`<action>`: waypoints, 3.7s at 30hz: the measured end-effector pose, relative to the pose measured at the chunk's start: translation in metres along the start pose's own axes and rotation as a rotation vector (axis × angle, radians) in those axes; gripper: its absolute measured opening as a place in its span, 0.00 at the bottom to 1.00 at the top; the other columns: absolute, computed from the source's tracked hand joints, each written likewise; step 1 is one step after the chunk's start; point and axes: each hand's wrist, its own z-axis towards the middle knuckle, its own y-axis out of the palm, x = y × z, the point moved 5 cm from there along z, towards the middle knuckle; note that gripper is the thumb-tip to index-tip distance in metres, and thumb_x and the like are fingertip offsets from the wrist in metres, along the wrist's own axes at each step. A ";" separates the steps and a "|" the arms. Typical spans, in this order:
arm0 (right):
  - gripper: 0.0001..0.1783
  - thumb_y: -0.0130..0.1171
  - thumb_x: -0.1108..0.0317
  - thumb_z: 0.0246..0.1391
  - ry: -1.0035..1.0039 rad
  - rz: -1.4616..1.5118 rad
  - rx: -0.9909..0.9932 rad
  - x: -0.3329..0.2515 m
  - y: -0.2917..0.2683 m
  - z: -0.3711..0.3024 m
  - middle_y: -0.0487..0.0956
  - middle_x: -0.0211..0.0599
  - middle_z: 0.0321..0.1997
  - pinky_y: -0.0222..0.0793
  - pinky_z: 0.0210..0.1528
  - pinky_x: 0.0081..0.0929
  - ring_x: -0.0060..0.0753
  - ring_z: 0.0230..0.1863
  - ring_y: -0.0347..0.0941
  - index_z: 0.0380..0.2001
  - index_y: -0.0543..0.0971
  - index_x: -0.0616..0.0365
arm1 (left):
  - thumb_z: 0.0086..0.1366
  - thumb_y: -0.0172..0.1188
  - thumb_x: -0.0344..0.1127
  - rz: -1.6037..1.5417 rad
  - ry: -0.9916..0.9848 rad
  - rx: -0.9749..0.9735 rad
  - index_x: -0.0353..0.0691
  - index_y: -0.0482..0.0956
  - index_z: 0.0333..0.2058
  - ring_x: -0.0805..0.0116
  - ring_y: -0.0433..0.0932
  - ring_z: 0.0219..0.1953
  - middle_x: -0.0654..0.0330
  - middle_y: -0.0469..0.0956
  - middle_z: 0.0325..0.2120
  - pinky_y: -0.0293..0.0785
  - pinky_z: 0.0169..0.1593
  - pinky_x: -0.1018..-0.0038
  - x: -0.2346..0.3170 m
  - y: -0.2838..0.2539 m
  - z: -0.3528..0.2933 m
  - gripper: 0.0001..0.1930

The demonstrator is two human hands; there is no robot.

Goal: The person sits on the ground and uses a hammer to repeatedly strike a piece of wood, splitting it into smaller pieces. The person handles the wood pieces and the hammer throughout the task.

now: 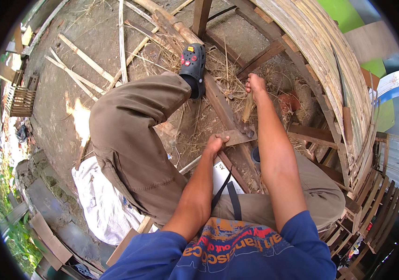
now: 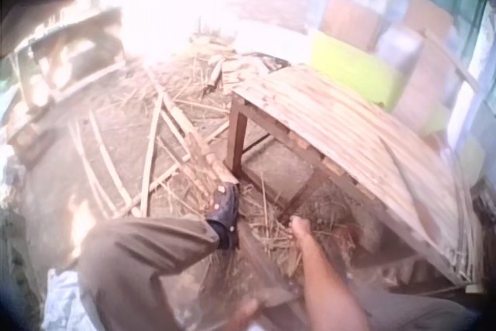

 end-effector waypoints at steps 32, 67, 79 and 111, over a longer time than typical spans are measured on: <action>0.21 0.55 0.58 0.64 -0.221 0.127 -0.246 0.018 -0.032 -0.071 0.61 0.25 0.13 0.56 0.20 0.23 0.21 0.14 0.58 0.18 0.65 0.51 | 0.48 0.77 0.45 0.508 0.227 0.068 0.28 0.75 0.51 0.59 0.80 0.47 0.49 0.81 0.46 0.74 0.54 0.67 -0.009 -0.009 0.066 0.36; 0.16 0.55 0.59 0.62 -0.010 -0.037 -0.137 0.004 0.028 0.002 0.65 0.24 0.14 0.55 0.19 0.22 0.18 0.15 0.59 0.23 0.69 0.56 | 0.57 0.67 0.43 -0.135 -0.165 0.220 0.34 0.81 0.41 0.62 0.82 0.30 0.54 0.81 0.34 0.81 0.26 0.68 0.028 0.015 0.031 0.19; 0.20 0.56 0.55 0.63 -0.173 -0.014 -0.047 0.012 0.007 -0.034 0.67 0.24 0.17 0.56 0.20 0.20 0.17 0.17 0.59 0.20 0.70 0.53 | 0.58 0.67 0.50 -0.055 -0.269 0.124 0.39 0.79 0.47 0.61 0.82 0.40 0.57 0.81 0.41 0.83 0.40 0.64 0.022 -0.004 0.027 0.25; 0.17 0.62 0.55 0.59 -0.272 -0.167 -0.033 0.015 -0.010 -0.022 0.68 0.26 0.17 0.59 0.21 0.22 0.18 0.16 0.63 0.32 0.75 0.60 | 0.55 0.71 0.50 0.696 0.096 -0.093 0.26 0.82 0.44 0.59 0.79 0.44 0.49 0.82 0.42 0.74 0.49 0.65 0.048 -0.024 0.020 0.30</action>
